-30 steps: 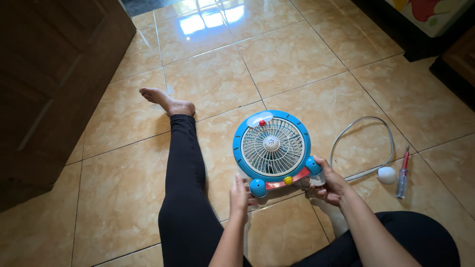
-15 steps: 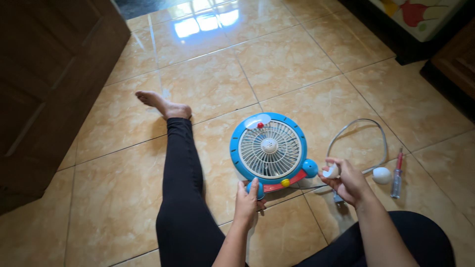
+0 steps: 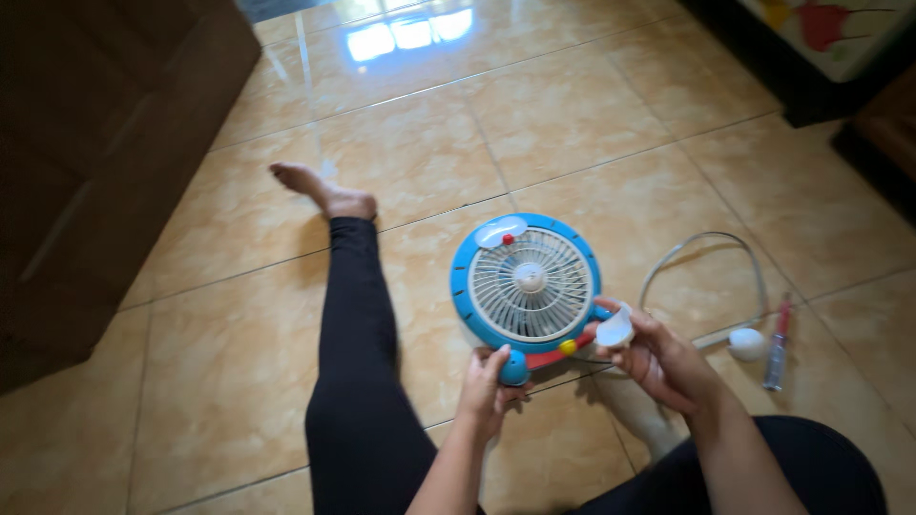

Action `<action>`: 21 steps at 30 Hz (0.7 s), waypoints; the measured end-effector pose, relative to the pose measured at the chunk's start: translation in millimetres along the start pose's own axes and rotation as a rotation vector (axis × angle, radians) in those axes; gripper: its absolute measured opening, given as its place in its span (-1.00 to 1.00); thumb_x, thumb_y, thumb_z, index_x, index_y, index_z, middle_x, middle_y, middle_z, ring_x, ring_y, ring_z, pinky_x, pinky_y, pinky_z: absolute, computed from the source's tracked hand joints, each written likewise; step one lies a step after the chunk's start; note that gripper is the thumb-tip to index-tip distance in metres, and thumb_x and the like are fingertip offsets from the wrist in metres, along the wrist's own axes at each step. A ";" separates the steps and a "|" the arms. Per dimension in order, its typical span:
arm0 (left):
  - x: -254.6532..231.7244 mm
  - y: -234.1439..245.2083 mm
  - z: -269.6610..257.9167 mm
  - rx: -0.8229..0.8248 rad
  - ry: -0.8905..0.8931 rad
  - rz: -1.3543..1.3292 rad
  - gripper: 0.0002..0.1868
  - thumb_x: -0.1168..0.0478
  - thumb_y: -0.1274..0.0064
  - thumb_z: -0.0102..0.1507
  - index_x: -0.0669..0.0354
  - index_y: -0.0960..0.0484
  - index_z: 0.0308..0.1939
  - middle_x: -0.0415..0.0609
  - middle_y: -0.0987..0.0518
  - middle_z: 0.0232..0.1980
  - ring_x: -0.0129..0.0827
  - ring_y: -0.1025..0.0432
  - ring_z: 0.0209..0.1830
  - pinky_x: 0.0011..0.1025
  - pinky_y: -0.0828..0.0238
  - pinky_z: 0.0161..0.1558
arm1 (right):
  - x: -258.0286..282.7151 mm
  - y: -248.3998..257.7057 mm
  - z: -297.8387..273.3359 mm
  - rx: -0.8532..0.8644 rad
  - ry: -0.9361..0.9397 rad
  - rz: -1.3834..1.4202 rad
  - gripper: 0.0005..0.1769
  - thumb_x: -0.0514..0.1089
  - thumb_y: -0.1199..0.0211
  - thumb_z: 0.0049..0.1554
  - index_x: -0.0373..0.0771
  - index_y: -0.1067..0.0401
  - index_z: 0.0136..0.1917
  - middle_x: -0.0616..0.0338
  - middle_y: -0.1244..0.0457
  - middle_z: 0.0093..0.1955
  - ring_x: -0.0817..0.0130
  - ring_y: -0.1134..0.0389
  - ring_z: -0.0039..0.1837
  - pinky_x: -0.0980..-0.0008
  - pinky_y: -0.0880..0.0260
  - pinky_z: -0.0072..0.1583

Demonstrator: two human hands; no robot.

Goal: The person sits on the floor and assembles a small blue fan by attaching white spherical feet and using a screwdriver to tighten screws on the base and rear housing.

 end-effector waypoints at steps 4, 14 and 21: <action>-2.7 -12.9 -3.7 0.113 -0.040 -0.140 -0.61 0.09 0.02 0.35 0.11 -0.28 0.18 0.20 -0.59 -0.12 -0.09 -0.57 -0.44 -0.30 -0.46 -0.54 | -52.5 -6.1 10.7 -0.175 -0.080 -0.204 -0.50 0.12 -0.03 0.23 -0.27 -0.26 0.26 -0.15 -0.40 0.01 0.19 -0.51 -0.05 0.30 -0.53 -0.04; -3.8 -4.5 -20.6 0.093 -0.021 -0.195 -0.71 0.18 0.13 0.39 0.13 -0.34 0.18 0.09 -0.58 0.09 -0.11 -0.58 -0.01 -0.17 -0.61 -0.14 | -113.2 4.1 35.9 -0.375 -0.054 -0.509 -0.64 0.00 -0.20 0.23 -0.40 -0.39 0.04 -0.05 -0.39 -0.11 0.26 -0.47 -0.20 0.33 -0.51 -0.15; -2.3 3.2 -14.9 0.065 -0.071 -0.213 -0.74 0.24 0.11 0.38 0.10 -0.35 0.15 0.08 -0.56 0.06 -0.15 -0.56 -0.03 -0.21 -0.57 -0.10 | -117.9 -4.0 34.0 -0.274 -0.016 -0.418 -0.69 -0.12 -0.16 0.20 -0.41 -0.41 0.09 -0.01 -0.42 -0.01 0.25 -0.52 -0.04 0.34 -0.57 0.05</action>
Point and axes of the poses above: each hand's wrist, its own z-axis towards the middle knuckle, its own y-axis out of the back of the hand, x = y × z, the point moved 10 cm from there along z, towards the middle knuckle
